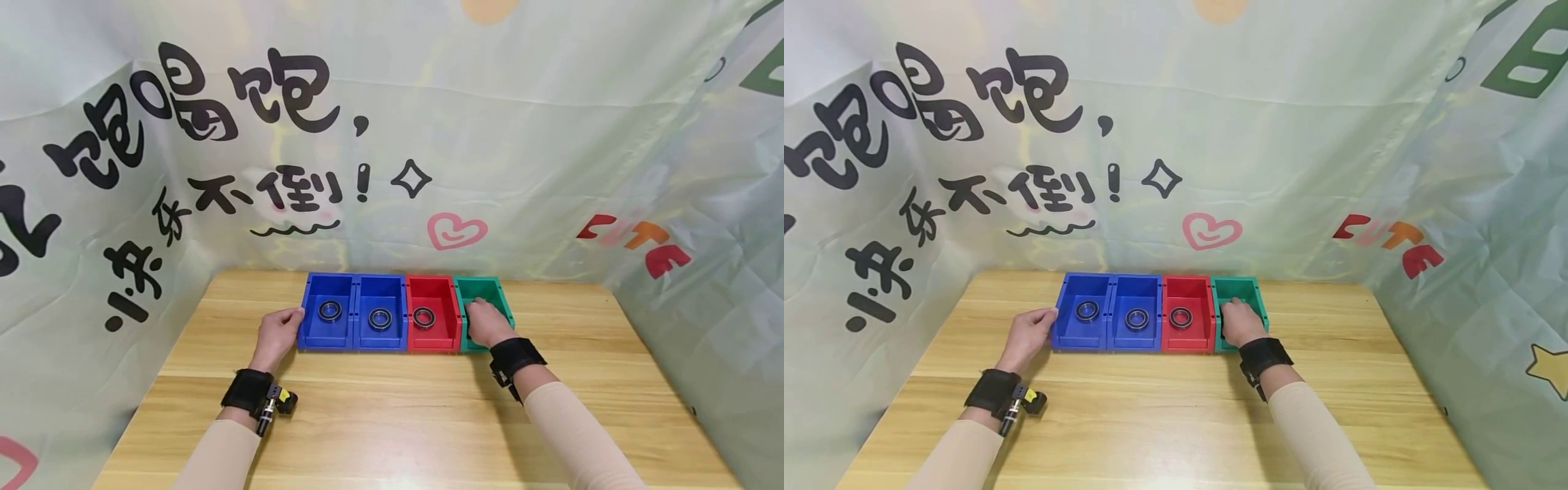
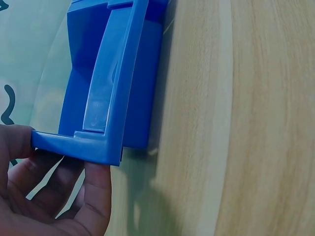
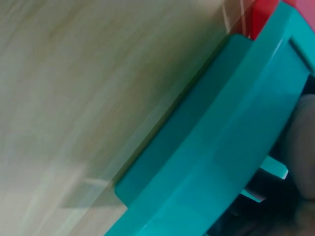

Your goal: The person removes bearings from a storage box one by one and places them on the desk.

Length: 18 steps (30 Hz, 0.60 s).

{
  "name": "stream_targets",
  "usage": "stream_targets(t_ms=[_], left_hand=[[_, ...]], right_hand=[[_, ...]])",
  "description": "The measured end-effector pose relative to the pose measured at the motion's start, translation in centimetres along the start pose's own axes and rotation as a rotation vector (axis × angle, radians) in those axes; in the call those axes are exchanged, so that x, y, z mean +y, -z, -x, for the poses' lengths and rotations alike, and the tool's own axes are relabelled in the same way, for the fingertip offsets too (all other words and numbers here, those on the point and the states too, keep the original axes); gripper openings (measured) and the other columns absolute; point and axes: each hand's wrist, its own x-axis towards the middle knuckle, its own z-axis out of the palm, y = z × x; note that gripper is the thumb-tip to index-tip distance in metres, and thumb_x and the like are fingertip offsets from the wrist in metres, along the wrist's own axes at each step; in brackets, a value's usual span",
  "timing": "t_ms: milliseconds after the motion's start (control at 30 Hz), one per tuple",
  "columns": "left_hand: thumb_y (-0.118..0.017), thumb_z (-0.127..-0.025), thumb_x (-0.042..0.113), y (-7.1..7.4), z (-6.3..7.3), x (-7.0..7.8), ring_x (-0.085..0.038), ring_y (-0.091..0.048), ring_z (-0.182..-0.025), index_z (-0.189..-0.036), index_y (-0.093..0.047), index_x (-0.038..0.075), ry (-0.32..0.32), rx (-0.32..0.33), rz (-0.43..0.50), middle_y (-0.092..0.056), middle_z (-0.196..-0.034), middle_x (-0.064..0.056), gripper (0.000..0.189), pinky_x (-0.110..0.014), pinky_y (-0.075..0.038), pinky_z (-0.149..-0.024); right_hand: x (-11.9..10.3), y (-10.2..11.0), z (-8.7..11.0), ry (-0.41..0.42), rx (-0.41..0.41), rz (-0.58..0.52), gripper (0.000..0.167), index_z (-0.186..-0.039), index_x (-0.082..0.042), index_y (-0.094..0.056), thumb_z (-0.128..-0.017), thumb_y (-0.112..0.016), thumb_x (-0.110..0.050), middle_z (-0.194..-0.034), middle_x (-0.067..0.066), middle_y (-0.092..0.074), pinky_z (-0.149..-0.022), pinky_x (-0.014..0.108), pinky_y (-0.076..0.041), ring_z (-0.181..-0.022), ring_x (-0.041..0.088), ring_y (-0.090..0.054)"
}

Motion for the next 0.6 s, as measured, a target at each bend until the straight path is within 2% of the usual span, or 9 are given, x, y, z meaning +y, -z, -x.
stream_targets(t_ms=[600], left_hand=[[-0.053,-0.098,0.033,0.00,-0.04,-0.20,-0.027,-0.058,-0.099,-0.116,-0.069,0.004,-0.006,0.013,0.013,-0.067,-0.111,-0.014,0.037,-0.039,-0.045,-0.086]], right_hand=[[-0.10,0.34,0.00,0.008,0.021,-0.016,0.015,-0.099,0.001,-0.065,-0.084,-0.062,0.003,-0.095,0.017,-0.056,-0.077,0.043,-0.052,-0.084,0.028,-0.054]])
